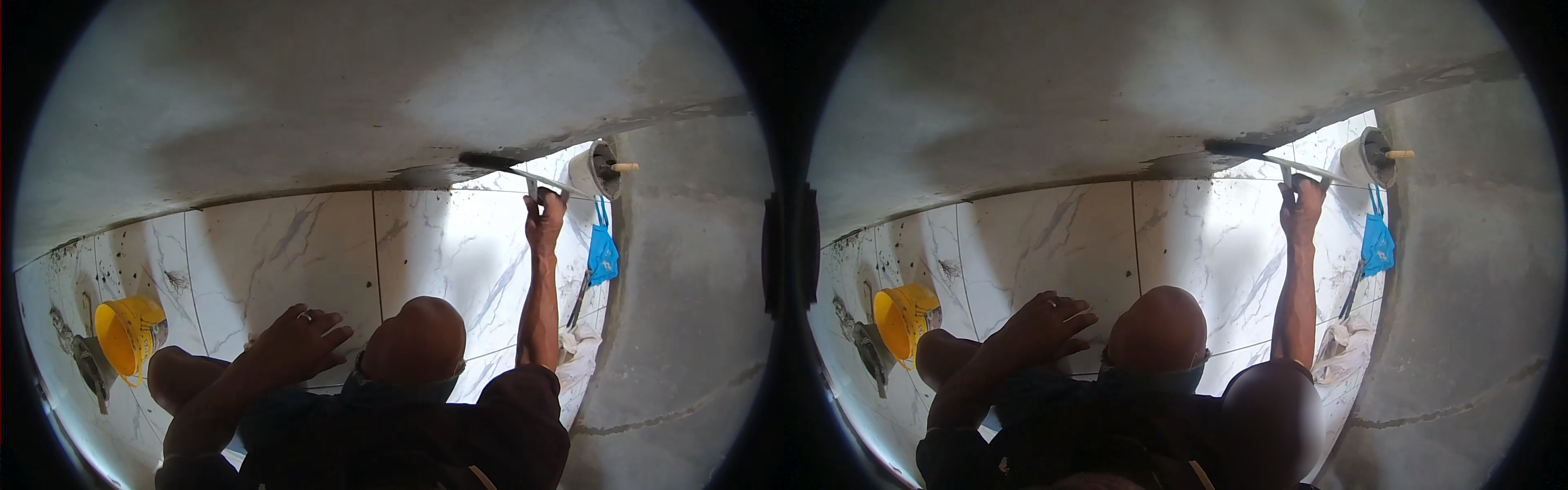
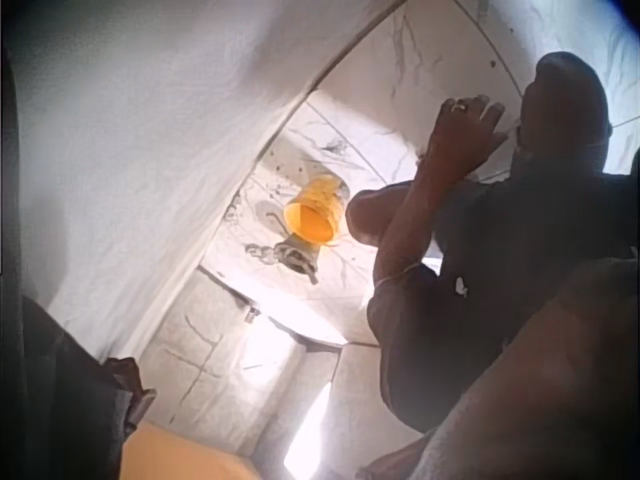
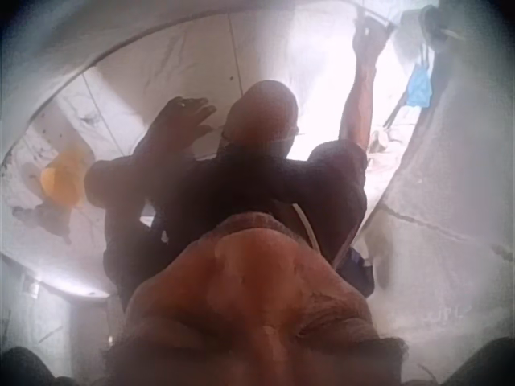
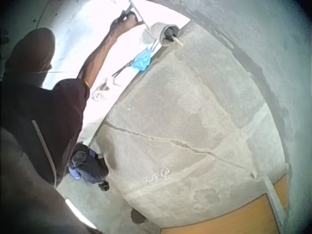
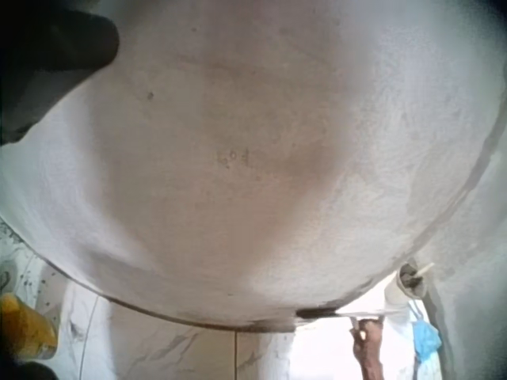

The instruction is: The person scoops cement mixture from a bucket onto a trowel, applies and smooths the cement along the base of a wall with the trowel, and smooths the edge by hand.

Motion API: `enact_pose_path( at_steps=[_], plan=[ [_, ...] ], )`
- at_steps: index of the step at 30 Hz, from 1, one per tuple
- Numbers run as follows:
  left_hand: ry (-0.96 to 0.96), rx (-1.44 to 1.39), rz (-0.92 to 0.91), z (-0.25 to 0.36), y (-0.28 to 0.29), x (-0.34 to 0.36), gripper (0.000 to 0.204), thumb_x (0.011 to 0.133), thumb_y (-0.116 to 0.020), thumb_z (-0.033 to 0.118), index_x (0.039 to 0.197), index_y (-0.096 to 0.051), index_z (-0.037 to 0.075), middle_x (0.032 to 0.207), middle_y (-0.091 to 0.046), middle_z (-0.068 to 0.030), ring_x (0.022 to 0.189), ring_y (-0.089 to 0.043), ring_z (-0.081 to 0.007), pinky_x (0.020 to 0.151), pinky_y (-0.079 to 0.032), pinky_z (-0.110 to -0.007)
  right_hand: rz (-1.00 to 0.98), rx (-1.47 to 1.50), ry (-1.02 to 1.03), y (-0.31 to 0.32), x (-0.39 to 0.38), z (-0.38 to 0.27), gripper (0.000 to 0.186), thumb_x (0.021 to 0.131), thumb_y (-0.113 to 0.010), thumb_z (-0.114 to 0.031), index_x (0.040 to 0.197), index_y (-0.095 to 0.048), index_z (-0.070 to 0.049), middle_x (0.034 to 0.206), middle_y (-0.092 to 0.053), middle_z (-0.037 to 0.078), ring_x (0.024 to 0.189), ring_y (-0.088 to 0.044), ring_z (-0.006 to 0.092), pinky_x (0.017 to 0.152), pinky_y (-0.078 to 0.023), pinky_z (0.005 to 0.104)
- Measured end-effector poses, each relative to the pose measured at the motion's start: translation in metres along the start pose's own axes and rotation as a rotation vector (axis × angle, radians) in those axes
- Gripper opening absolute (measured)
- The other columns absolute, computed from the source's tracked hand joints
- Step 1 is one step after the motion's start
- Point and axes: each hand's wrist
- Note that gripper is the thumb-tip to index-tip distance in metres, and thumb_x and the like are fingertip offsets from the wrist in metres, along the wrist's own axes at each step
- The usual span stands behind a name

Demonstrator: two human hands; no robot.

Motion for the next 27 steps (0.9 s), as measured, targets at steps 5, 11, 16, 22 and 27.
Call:
enact_pose_path(
  at_steps=[5, 11, 16, 22, 27],
  plan=[
    [-0.011, 0.003, 0.029, 0.003, 0.005, 0.006, 0.045, 0.088, -0.066, 0.036, 0.124, -0.055, 0.012, 0.127, -0.058, -0.0129, 0.115, -0.059, -0.0288, 0.102, -0.041, -0.047, -0.026, 0.115, 0.061, -0.040, -0.046, -0.017, 0.025, 0.069, -0.076, 0.003, 0.085, -0.058, -0.003, 0.089, -0.062, 0.014, 0.093, -0.057, 0.0352, 0.091, -0.042, 0.0440],
    [0.014, 0.008, 0.010, -0.002, 0.002, 0.010, 0.045, 0.088, -0.066, 0.034, 0.125, -0.055, 0.012, 0.127, -0.058, -0.0129, 0.115, -0.058, -0.0285, 0.101, -0.041, -0.046, -0.053, 0.027, -0.035, -0.112, -0.062, -0.038, 0.030, 0.067, -0.077, 0.000, 0.087, -0.056, -0.005, 0.090, -0.058, 0.014, 0.095, -0.053, 0.0380, 0.096, -0.036, 0.0532],
    [0.004, 0.013, 0.021, 0.002, 0.003, 0.012, 0.044, 0.088, -0.066, 0.035, 0.124, -0.055, 0.012, 0.127, -0.058, -0.0135, 0.115, -0.059, -0.0290, 0.101, -0.042, -0.046, 0.132, 0.014, 0.017, -0.061, -0.024, -0.024, 0.028, 0.067, -0.077, 0.001, 0.085, -0.056, -0.005, 0.092, -0.060, 0.015, 0.096, -0.055, 0.0402, 0.093, -0.039, 0.0501],
    [-0.023, 0.013, 0.009, -0.003, 0.001, 0.009, 0.044, 0.088, -0.065, 0.036, 0.123, -0.055, 0.012, 0.127, -0.058, -0.0141, 0.116, -0.058, -0.0297, 0.100, -0.042, -0.047, 0.176, -0.011, -0.051, 0.010, 0.015, -0.025, 0.027, 0.074, -0.074, -0.001, 0.095, -0.058, -0.006, 0.099, -0.061, 0.015, 0.102, -0.055, 0.0375, 0.091, -0.038, 0.0502],
    [-0.001, 0.001, -0.003, -0.001, 0.006, 0.013, 0.043, 0.088, -0.065, 0.036, 0.123, -0.055, 0.012, 0.127, -0.058, -0.0138, 0.116, -0.058, -0.0293, 0.101, -0.042, -0.047, 0.062, 0.053, 0.047, 0.003, 0.000, -0.039, 0.025, 0.076, -0.075, 0.001, 0.094, -0.057, -0.001, 0.098, -0.063, 0.015, 0.101, -0.057, 0.0360, 0.090, -0.042, 0.0438]
  ],
)
Point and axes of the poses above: each hand's wrist, its own x-axis towards the middle knuckle, its own y-axis out of the back of the hand, z = x × y
